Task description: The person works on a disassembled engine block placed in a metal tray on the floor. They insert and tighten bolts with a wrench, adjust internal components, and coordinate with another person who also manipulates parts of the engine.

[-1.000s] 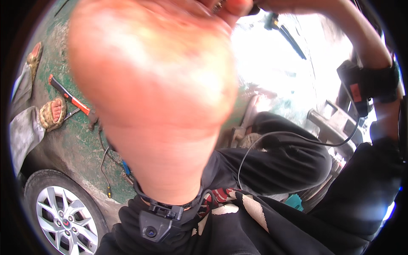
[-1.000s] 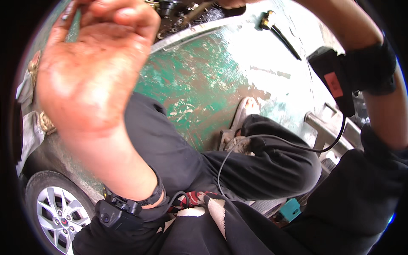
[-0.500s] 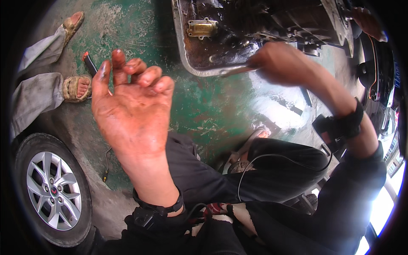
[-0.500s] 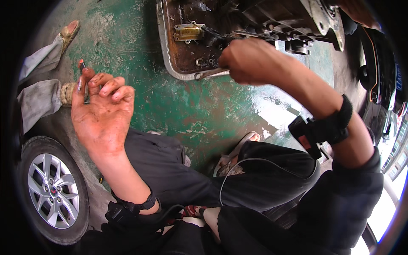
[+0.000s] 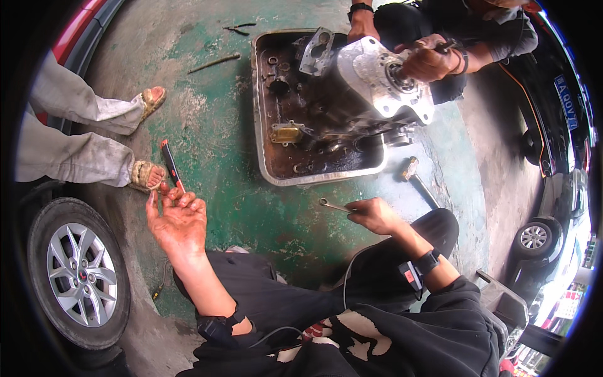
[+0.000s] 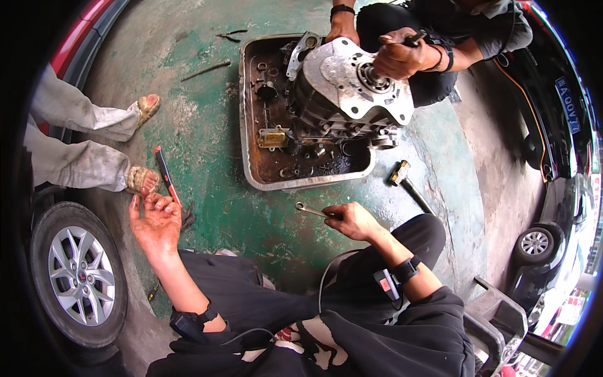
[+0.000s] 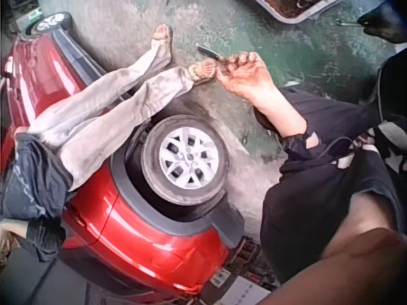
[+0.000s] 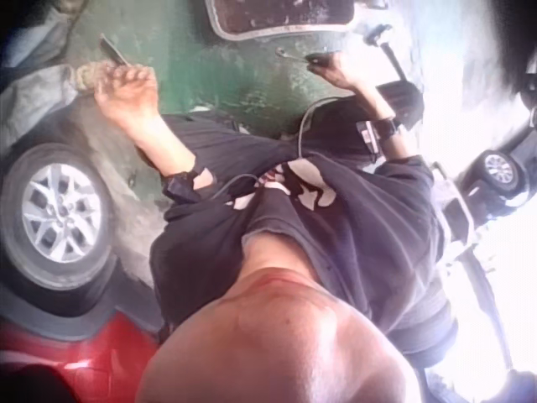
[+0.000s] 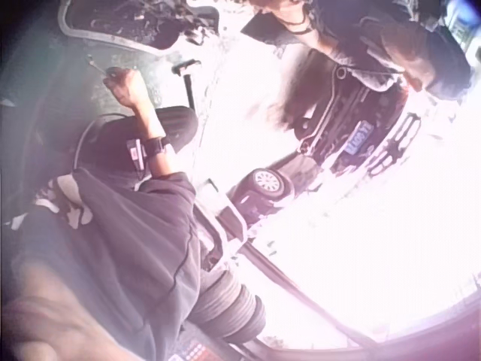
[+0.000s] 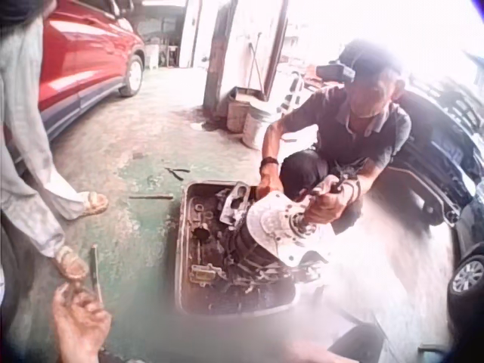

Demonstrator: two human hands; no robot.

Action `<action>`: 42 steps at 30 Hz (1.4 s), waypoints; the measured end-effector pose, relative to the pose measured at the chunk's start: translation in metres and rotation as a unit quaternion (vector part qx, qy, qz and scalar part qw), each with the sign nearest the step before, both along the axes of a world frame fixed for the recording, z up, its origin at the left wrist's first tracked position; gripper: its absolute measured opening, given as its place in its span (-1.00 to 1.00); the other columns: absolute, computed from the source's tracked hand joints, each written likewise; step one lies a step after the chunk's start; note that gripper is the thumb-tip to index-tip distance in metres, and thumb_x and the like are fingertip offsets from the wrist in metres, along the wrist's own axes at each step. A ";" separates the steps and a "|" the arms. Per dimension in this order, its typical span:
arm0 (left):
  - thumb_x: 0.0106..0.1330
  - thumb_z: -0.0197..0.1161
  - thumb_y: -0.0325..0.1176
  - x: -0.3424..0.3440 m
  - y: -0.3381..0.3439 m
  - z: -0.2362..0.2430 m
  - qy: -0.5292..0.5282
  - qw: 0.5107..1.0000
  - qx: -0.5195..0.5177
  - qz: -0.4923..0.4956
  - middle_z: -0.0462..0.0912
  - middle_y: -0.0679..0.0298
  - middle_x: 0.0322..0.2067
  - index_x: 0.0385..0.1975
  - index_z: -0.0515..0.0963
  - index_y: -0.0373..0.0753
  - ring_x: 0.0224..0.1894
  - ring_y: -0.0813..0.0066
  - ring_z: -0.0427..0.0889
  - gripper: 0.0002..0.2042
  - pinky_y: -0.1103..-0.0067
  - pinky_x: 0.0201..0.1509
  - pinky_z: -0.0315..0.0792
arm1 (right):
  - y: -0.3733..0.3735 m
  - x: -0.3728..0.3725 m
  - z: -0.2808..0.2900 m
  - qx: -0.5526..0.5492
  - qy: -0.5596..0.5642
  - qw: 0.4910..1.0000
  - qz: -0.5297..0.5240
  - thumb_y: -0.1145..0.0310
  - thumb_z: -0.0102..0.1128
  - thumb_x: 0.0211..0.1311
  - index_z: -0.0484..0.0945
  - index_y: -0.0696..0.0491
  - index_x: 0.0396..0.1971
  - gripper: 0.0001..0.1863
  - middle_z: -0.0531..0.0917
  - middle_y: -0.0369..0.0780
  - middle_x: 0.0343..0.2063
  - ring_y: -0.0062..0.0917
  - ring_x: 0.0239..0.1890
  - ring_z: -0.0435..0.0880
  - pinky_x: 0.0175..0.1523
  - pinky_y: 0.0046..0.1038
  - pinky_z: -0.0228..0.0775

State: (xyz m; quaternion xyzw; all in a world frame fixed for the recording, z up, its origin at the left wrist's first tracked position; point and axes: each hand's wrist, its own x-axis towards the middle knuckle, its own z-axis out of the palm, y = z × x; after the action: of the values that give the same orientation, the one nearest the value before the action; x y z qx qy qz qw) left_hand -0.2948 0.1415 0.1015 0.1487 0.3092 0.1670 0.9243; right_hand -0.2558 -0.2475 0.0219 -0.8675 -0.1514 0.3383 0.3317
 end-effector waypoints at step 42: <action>0.21 0.19 -0.07 0.137 -0.280 -0.026 -0.180 0.144 0.826 -0.515 0.58 -0.02 -0.19 0.28 0.22 -0.14 -0.12 0.03 0.57 -0.36 0.28 -0.05 0.44 | -0.156 0.051 0.093 -0.088 -0.351 0.922 -0.138 0.37 0.25 0.06 0.67 -0.08 -0.20 -0.75 0.64 -0.16 -0.38 -0.27 -0.33 0.63 -0.21 -0.34 0.46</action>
State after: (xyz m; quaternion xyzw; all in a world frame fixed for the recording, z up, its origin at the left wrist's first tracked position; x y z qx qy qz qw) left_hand -0.1579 -0.1389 0.0757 0.9137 -0.3366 -0.1698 0.1520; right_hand -0.2047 -0.4035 0.1151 -0.9686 -0.1070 -0.0251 0.2231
